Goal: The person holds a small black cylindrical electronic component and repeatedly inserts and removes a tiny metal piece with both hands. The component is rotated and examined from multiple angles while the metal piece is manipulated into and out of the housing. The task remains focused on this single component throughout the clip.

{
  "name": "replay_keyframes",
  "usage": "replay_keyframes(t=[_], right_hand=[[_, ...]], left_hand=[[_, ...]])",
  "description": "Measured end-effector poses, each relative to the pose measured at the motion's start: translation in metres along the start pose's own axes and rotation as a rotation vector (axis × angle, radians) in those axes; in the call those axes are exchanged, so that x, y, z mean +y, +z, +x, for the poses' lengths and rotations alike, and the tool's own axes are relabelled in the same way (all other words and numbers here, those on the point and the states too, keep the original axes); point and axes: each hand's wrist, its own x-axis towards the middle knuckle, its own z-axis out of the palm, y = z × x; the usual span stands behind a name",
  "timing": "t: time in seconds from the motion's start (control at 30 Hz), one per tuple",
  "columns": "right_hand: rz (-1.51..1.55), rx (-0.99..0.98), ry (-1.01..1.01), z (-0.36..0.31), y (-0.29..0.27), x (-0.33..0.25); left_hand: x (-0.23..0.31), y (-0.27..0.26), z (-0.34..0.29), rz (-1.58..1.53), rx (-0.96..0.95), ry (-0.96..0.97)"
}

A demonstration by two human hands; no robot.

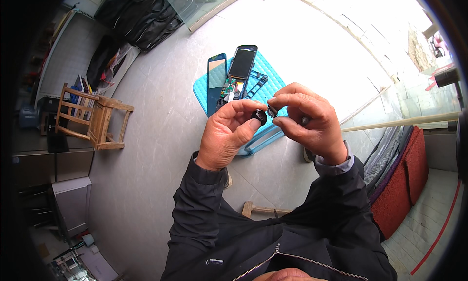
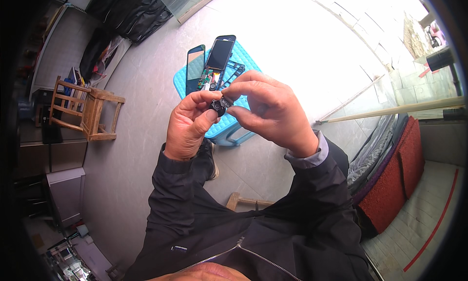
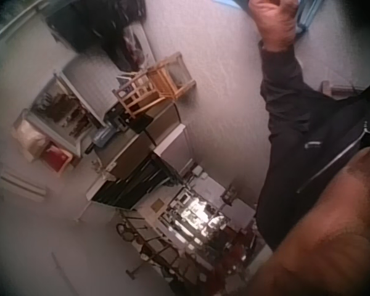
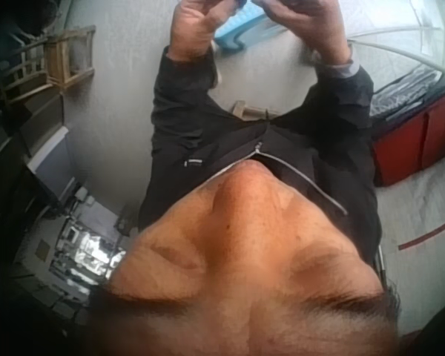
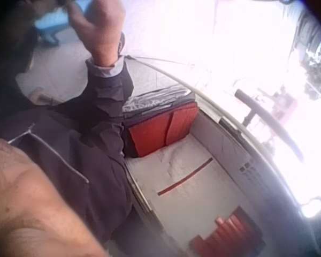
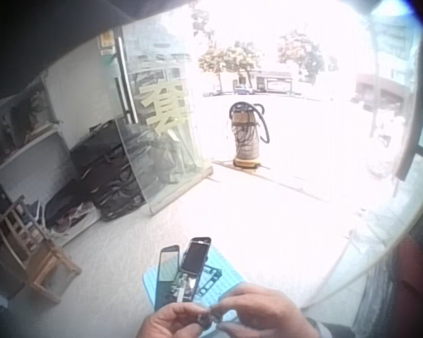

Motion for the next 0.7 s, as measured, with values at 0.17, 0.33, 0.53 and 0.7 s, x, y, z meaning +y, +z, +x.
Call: replay_keyframes(t=[0.17,0.33,0.53,0.7], right_hand=[[0.049,0.011,-0.059,0.001,0.002,0.003],[0.024,-0.010,-0.138,0.002,0.003,0.006],[0.045,-0.013,-0.144,0.000,0.003,0.010],[0.022,-0.010,-0.142,0.000,0.006,0.010]], left_hand=[[0.003,-0.001,0.000,-0.016,-0.014,-0.039],[0.002,-0.001,0.002,-0.073,-0.010,-0.031],[0.000,-0.002,0.003,-0.135,0.011,-0.028],[-0.002,-0.002,0.005,-0.149,0.048,-0.008]])
